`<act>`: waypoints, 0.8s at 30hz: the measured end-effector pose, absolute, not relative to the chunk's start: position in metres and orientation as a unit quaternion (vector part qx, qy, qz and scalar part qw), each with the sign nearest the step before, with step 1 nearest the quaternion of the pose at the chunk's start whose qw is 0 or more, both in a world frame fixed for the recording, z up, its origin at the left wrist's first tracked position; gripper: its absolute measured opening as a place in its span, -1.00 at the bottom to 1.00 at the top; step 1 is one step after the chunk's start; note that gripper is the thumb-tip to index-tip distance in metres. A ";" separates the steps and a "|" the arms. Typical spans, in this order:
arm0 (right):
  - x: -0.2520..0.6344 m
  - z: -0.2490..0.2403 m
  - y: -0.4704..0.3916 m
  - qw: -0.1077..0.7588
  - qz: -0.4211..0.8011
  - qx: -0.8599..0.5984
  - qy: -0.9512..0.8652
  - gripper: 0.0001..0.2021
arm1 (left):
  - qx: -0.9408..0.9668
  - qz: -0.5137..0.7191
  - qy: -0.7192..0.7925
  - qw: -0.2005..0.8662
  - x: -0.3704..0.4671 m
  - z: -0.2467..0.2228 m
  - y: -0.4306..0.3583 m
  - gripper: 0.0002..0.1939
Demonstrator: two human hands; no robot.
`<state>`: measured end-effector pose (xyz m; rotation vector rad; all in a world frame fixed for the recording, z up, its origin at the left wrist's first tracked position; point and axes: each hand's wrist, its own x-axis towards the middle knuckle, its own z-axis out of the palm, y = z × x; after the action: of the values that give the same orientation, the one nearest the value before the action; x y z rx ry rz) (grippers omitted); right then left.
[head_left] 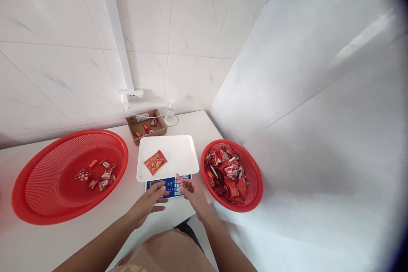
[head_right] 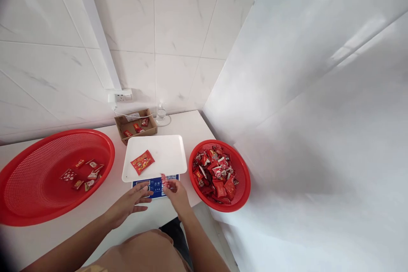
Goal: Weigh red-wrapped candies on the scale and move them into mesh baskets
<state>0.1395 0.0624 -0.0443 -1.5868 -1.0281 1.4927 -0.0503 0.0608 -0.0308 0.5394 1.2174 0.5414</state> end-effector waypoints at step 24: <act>0.321 -0.092 0.063 0.067 0.230 -0.869 -0.433 -0.25 | 0.099 0.303 0.529 0.787 -0.045 -0.025 0.069 -0.84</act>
<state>0.3207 0.0626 -0.0924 -2.6207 -1.3041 0.6942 -0.0448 0.0691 -0.0246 0.2128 1.1396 0.6533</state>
